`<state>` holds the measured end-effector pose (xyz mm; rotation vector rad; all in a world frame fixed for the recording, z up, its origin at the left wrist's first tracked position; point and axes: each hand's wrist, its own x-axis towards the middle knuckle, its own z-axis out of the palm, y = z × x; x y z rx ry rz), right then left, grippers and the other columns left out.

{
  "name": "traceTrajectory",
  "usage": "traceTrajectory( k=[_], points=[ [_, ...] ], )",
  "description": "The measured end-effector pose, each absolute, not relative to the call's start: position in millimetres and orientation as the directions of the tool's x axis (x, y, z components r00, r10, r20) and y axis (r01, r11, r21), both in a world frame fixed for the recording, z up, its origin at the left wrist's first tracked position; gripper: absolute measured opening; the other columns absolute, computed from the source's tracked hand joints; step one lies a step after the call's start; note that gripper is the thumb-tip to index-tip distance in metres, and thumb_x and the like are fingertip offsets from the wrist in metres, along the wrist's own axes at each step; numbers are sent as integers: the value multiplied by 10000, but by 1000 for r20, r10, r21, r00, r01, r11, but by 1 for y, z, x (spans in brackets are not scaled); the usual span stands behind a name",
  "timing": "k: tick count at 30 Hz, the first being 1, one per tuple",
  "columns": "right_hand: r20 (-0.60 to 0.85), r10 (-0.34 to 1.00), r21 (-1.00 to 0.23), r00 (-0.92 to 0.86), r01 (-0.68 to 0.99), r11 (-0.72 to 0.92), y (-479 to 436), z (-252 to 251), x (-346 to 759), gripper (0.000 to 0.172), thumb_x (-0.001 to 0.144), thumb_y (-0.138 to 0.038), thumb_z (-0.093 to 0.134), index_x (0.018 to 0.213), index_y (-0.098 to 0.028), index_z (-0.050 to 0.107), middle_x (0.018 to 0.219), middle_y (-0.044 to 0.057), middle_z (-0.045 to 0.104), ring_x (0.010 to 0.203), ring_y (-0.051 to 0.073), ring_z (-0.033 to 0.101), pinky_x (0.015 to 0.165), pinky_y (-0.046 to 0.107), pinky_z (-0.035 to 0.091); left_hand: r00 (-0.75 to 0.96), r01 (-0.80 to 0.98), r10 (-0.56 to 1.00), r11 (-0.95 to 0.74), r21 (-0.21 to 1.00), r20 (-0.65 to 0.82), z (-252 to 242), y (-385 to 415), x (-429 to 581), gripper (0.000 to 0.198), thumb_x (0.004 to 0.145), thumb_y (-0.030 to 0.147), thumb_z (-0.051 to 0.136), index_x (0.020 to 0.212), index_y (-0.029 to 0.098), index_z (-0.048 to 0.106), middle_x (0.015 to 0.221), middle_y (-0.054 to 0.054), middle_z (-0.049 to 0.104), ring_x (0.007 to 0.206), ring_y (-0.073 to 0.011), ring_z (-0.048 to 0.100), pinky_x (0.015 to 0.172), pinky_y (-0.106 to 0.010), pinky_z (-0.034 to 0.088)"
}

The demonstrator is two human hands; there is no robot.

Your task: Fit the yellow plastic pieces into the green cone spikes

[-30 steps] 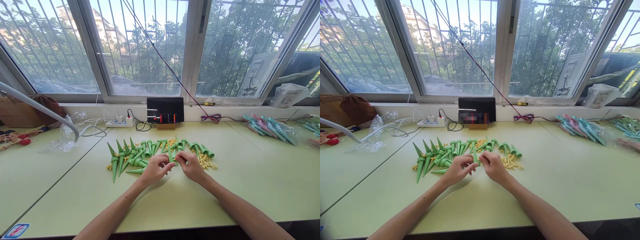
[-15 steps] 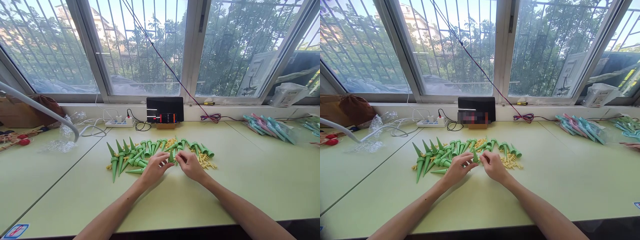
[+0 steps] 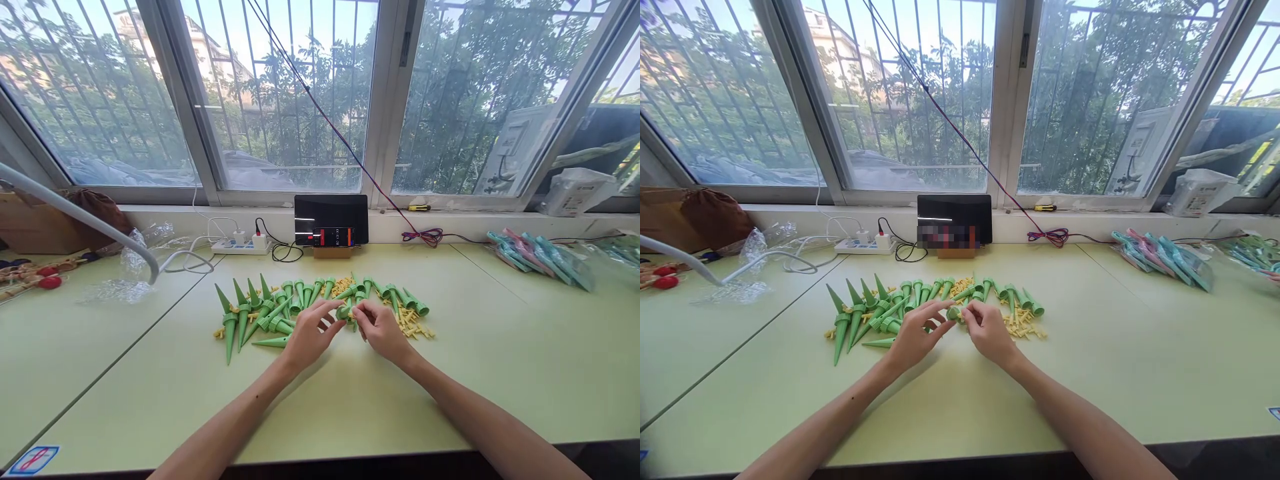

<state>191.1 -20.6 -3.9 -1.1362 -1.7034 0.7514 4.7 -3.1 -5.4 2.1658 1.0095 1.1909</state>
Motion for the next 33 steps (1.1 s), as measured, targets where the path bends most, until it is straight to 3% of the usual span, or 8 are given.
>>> traceTrajectory(
  k=[3, 5, 8, 11, 23, 33],
  points=[
    [428, 899, -801, -97, 420, 426, -21, -3, 193, 295, 959, -368, 464, 726, -196, 523, 545, -32, 464, 491, 123, 403, 492, 260, 291, 274, 342, 845, -533, 774, 460, -1, -4, 6, 296, 873, 321, 629, 1134, 180, 629, 1002, -69, 678, 686, -132, 677, 502, -206, 555],
    [465, 881, -773, -89, 444, 453, -22, -2, 193, 288, 961, -353, 465, 727, -195, 522, 561, -29, 469, 499, 123, 401, 500, 263, 290, 247, 310, 883, -463, 831, 400, 2, -4, 6, 255, 898, 383, 591, 979, 146, 636, 832, -51, 675, 596, -131, 662, 414, -184, 494],
    [491, 861, -742, -133, 454, 494, -23, 0, 193, 287, 970, -326, 455, 726, -192, 527, 589, -21, 483, 521, 124, 408, 514, 263, 296, 298, 271, 906, -383, 883, 301, 3, -5, 6, 398, 932, 464, 515, 723, 135, 593, 631, -21, 625, 446, -102, 594, 351, -168, 406],
    [523, 830, -699, -193, 460, 547, -24, -1, 192, 280, 972, -287, 451, 726, -186, 540, 617, -13, 495, 557, 128, 419, 546, 259, 317, 387, 259, 891, -354, 899, 239, 2, -6, 6, 469, 932, 497, 504, 639, 137, 566, 530, -1, 591, 373, -79, 528, 349, -164, 371],
    [527, 823, -704, -212, 433, 563, -24, -5, 193, 267, 972, -268, 454, 728, -189, 527, 617, -23, 466, 558, 122, 390, 541, 255, 302, 428, 223, 875, -344, 912, 225, 5, -9, 5, 393, 902, 477, 565, 721, 135, 632, 522, 2, 597, 439, -109, 572, 446, -192, 451],
    [374, 913, -865, -160, 295, 406, -22, -3, 192, 324, 953, -384, 488, 688, -199, 505, 496, -42, 445, 453, 115, 403, 464, 251, 309, 435, 245, 861, -396, 885, 265, 0, -7, 4, 292, 878, 432, 614, 824, 147, 646, 599, -6, 629, 511, -124, 602, 487, -211, 513]
  ],
)
